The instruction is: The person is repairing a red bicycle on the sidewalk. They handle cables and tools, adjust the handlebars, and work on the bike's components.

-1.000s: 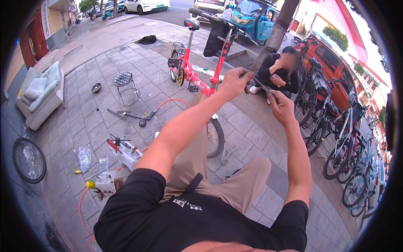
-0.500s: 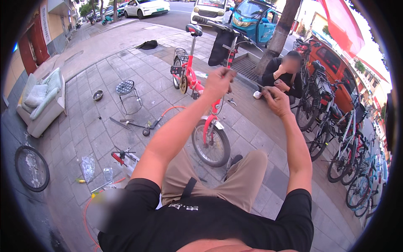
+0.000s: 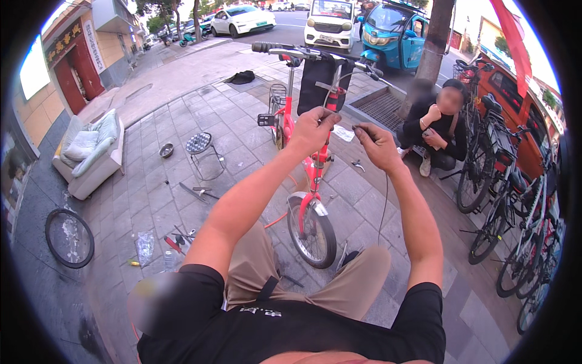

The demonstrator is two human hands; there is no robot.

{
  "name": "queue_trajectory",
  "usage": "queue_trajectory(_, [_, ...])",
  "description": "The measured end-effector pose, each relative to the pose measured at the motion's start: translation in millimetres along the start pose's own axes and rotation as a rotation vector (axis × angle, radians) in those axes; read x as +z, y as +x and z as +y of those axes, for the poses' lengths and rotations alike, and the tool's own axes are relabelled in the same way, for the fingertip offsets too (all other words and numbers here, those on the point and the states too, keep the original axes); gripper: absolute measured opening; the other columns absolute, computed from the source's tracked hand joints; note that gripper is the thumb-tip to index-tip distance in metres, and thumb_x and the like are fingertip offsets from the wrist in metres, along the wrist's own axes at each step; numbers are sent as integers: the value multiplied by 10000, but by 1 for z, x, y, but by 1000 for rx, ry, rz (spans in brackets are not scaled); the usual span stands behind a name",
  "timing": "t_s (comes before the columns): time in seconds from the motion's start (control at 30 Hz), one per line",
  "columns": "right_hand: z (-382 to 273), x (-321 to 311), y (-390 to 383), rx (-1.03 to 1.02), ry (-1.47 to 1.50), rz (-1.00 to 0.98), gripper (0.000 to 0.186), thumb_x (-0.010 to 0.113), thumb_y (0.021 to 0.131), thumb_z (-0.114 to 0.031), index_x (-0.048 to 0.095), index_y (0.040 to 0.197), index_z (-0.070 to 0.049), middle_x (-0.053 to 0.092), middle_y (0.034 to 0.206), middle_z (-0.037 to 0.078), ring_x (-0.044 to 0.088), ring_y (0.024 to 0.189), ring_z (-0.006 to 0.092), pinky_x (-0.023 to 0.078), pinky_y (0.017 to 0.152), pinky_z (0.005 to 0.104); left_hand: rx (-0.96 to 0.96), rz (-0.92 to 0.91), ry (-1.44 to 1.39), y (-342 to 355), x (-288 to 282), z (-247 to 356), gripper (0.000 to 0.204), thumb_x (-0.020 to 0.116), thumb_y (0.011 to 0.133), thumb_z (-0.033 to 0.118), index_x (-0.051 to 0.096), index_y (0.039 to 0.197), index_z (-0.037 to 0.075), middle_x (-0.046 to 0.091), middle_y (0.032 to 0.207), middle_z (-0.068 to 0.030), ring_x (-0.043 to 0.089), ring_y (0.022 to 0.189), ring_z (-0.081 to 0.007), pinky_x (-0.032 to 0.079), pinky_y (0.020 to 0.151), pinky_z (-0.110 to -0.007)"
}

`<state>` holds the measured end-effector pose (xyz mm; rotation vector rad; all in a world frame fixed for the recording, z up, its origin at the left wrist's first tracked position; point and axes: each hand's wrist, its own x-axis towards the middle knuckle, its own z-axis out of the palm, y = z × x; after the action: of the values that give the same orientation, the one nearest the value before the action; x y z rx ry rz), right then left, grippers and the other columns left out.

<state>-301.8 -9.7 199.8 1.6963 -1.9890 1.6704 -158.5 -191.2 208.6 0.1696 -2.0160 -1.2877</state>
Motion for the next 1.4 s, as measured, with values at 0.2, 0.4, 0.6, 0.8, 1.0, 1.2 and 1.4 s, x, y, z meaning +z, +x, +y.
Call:
queue_trajectory(0.2, [-4, 12, 37, 40, 179, 5, 242, 699, 1012, -134, 726, 1226, -23, 732, 969, 6, 620, 880, 71, 515, 781, 263, 119, -24, 265, 30, -11, 12, 297, 715, 1007, 323, 752, 1085, 39, 768, 914, -126, 729, 810, -229, 540, 716, -357])
queue_trajectory(0.4, [-7, 22, 73, -162, 196, 117, 208, 678, 1019, -152, 713, 1188, -35, 740, 926, 51, 659, 843, 108, 528, 760, 295, 545, 164, 652, 53, -52, 52, 257, 771, 952, 199, 745, 1182, 86, 731, 973, -65, 647, 897, -214, 529, 812, -376])
queue_trajectory(0.6, [-60, 7, 108, -141, -65, 106, 234, 597, 1035, -195, 683, 1194, -45, 738, 930, 163, 722, 841, 286, 545, 776, 383, 817, 153, 999, 94, -115, 82, 446, 753, 886, 74, 657, 1317, 134, 645, 1222, -107, 551, 1187, -385, 476, 988, -459])
queue_trajectory(0.8, [-75, 14, 142, -221, -147, 104, 259, 597, 1049, -200, 668, 1208, -8, 712, 904, 135, 651, 799, 210, 520, 761, 361, 735, 90, 974, 120, -133, 58, 273, 756, 907, 131, 697, 1170, 89, 656, 1138, -97, 588, 1110, -349, 476, 958, -474])
queue_trajectory(1.0, [-79, 23, 159, -222, -217, 52, 257, 594, 1052, -192, 658, 1211, 0, 710, 893, 142, 651, 788, 209, 518, 757, 363, 834, 133, 1052, 123, -142, 44, 168, 747, 937, 206, 723, 1078, 117, 649, 1103, -45, 590, 1074, -292, 426, 922, -452])
queue_trajectory(1.2, [-76, 30, 168, -120, -162, 7, 261, 586, 1056, -198, 660, 1215, -5, 722, 922, 154, 665, 811, 222, 527, 789, 377, 930, 127, 1082, 127, -144, 41, 214, 739, 941, 190, 678, 1138, 134, 640, 1150, -42, 577, 1102, -287, 399, 940, -461])
queue_trajectory(1.4, [-67, 43, 179, -225, -125, 29, 260, 580, 1037, -191, 653, 1207, -8, 717, 933, 250, 718, 886, 382, 530, 808, 446, 906, 49, 1017, 132, -154, 35, 262, 726, 936, 132, 626, 1178, 125, 625, 1209, -70, 569, 1135, -316, 394, 960, -469])
